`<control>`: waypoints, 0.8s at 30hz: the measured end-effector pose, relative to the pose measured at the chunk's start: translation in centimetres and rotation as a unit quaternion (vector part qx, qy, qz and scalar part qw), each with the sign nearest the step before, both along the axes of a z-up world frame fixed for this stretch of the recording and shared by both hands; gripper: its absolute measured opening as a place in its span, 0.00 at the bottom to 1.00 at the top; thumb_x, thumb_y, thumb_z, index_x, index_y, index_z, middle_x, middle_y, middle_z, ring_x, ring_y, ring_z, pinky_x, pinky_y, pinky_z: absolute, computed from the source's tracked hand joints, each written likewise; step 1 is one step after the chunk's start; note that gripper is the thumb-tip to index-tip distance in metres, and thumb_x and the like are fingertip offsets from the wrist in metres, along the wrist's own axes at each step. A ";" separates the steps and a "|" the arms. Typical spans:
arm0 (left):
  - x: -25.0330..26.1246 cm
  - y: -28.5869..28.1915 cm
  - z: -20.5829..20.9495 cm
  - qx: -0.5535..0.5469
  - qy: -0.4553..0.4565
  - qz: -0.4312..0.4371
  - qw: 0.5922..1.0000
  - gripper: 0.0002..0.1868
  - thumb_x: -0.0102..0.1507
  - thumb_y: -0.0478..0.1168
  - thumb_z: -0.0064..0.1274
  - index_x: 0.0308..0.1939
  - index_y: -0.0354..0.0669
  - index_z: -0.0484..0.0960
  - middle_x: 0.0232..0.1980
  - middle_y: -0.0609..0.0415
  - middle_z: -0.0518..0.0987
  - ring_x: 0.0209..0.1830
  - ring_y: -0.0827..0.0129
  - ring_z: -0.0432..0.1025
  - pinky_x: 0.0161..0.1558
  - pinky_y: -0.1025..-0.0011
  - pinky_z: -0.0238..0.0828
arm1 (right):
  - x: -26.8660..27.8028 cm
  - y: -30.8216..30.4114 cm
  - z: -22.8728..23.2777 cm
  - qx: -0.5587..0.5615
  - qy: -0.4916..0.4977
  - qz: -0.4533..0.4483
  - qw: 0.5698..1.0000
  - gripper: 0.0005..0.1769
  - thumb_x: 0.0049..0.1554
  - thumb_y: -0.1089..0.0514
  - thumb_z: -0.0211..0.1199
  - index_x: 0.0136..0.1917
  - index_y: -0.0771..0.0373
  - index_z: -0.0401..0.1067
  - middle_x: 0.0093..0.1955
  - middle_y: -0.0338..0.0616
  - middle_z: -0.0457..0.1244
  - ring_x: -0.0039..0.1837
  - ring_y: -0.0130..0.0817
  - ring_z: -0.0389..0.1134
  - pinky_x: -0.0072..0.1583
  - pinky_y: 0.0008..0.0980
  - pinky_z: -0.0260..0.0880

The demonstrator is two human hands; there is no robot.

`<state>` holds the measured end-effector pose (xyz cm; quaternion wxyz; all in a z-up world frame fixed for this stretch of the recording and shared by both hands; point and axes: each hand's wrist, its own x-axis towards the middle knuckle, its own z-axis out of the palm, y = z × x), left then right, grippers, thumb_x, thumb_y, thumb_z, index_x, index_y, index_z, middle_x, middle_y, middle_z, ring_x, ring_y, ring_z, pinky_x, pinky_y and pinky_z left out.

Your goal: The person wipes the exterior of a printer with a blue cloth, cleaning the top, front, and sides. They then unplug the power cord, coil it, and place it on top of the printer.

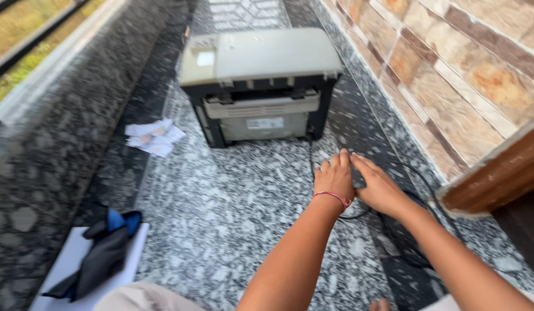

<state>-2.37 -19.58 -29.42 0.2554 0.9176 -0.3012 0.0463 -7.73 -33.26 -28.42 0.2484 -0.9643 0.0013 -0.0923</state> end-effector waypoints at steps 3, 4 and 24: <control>-0.4 -2.1 -2.1 0.009 0.008 0.005 1.000 0.49 0.54 0.41 0.64 0.75 0.38 0.55 0.68 0.43 0.70 0.66 0.45 0.67 0.62 0.47 0.65 | -0.1 -1.5 -2.8 0.027 -0.030 -0.003 0.999 0.48 0.45 0.63 0.71 0.76 0.64 0.55 0.79 0.56 0.51 0.80 0.50 0.50 0.76 0.41 0.52; -0.5 -2.7 -2.8 0.012 0.009 0.008 1.000 0.48 0.55 0.40 0.64 0.75 0.38 0.55 0.67 0.42 0.71 0.65 0.45 0.68 0.62 0.47 0.65 | -0.3 -1.7 -3.6 0.038 -0.038 -0.009 0.999 0.48 0.46 0.63 0.70 0.76 0.65 0.55 0.79 0.57 0.52 0.80 0.50 0.51 0.76 0.41 0.53; 0.0 -9.5 -9.7 0.152 0.068 -0.115 0.979 0.29 0.59 0.42 0.55 0.65 0.51 0.70 0.67 0.44 0.71 0.70 0.44 0.63 0.68 0.43 0.57 | 0.9 -8.0 -9.2 -0.083 0.324 -0.198 0.921 0.42 0.54 0.50 0.69 0.75 0.62 0.54 0.78 0.56 0.53 0.76 0.56 0.60 0.72 0.52 0.64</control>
